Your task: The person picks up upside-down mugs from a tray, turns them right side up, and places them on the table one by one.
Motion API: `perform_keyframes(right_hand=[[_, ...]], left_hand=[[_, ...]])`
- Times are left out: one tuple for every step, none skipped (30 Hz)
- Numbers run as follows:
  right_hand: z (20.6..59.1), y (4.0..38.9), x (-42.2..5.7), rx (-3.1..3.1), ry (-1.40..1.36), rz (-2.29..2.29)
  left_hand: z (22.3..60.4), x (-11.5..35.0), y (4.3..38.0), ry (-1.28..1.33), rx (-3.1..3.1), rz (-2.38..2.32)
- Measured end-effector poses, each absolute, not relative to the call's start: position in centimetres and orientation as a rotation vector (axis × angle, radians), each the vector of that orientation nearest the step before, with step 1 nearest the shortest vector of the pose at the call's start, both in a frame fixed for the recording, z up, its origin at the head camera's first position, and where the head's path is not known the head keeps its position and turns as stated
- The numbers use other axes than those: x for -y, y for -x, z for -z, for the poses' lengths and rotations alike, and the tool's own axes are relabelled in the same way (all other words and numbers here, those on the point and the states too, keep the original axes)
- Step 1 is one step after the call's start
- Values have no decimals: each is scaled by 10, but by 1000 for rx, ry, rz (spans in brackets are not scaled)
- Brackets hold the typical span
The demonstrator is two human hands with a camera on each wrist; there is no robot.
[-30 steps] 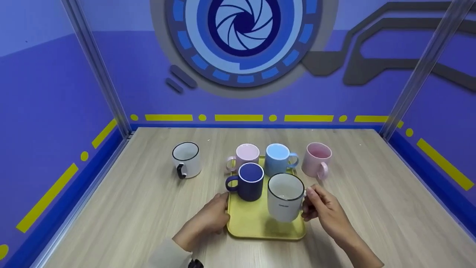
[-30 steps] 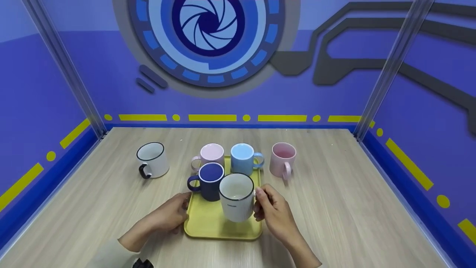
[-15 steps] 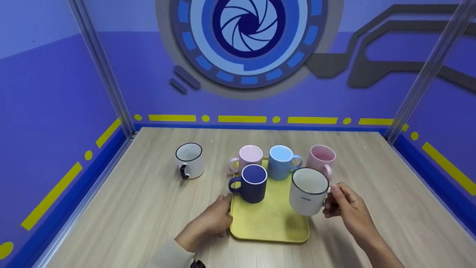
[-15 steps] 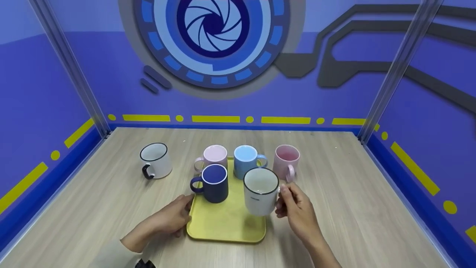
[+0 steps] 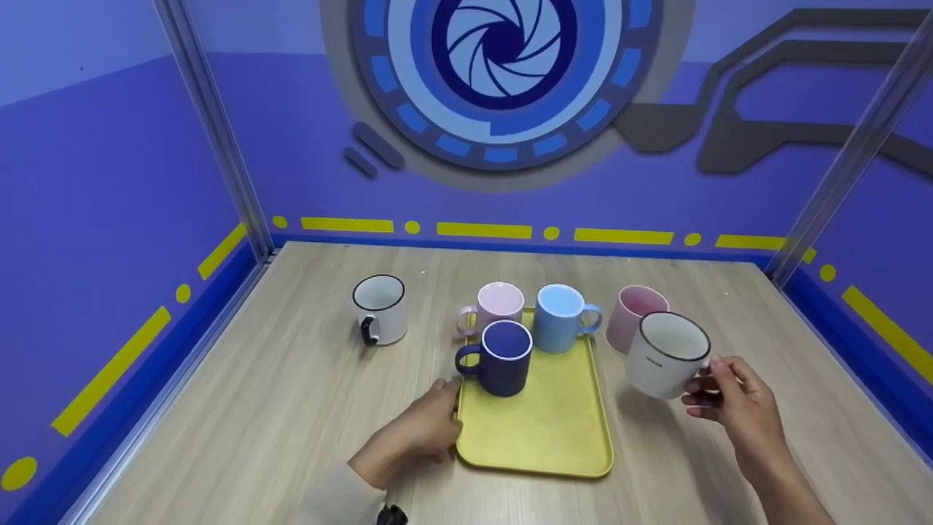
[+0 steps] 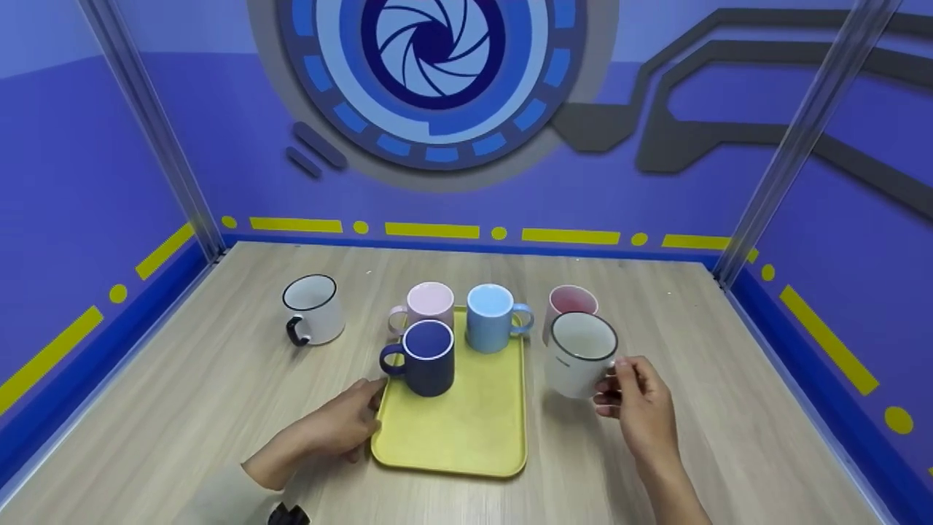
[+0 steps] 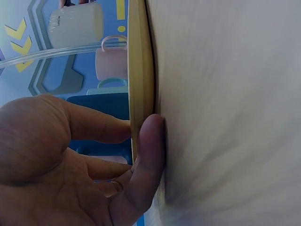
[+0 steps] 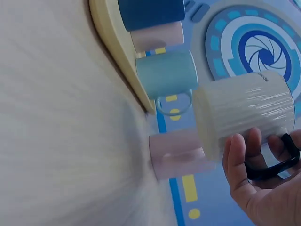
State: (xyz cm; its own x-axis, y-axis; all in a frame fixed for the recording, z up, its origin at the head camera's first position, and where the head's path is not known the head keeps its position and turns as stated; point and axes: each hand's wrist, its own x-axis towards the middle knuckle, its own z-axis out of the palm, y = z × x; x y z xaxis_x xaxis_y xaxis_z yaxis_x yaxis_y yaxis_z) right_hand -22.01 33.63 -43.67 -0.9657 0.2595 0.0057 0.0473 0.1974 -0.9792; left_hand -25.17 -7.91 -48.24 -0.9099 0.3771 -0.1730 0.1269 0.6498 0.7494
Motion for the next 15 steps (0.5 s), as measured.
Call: perform_keyframes(right_hand=[[438, 221, -340, 2287, 321, -1876], [438, 221, -343, 2277, 347, -1889], [439, 222, -346, 2261, 371, -1904], [440, 222, -350, 2244, 397, -1923], [441, 223, -353, 2224, 426, -1943], [442, 223, -356, 2202, 455, -1963], [442, 224, -359, 2180, 486, -1979], [443, 224, -361, 2163, 518, -1989], [443, 225, -364, 2145, 549, -2000], [443, 226, -366, 2123, 581, -2014], [443, 227, -368, 2102, 609, -2027], [443, 229, -370, 2087, 631, -2037], [443, 230, -371, 2076, 651, -2044], [443, 232, -373, 2067, 667, -2053], [443, 233, -374, 2063, 679, -2059]], left_hand=[[482, 79, 252, -405, -2558, -1128], [482, 79, 252, -403, -2560, -1126], [482, 79, 251, -404, -2561, -1125], [482, 79, 251, -404, -2563, -1124], [482, 79, 251, -404, -2563, -1124], [482, 79, 251, -404, -2561, -1128], [482, 79, 251, -403, -2560, -1131], [482, 79, 251, -400, -2556, -1134], [482, 79, 251, -397, -2551, -1137], [482, 79, 251, -396, -2549, -1140], [482, 79, 251, -393, -2548, -1140], [482, 79, 251, -391, -2547, -1141], [482, 79, 251, -390, -2550, -1139], [482, 79, 251, -390, -2551, -1138], [482, 79, 251, -392, -2554, -1136]])
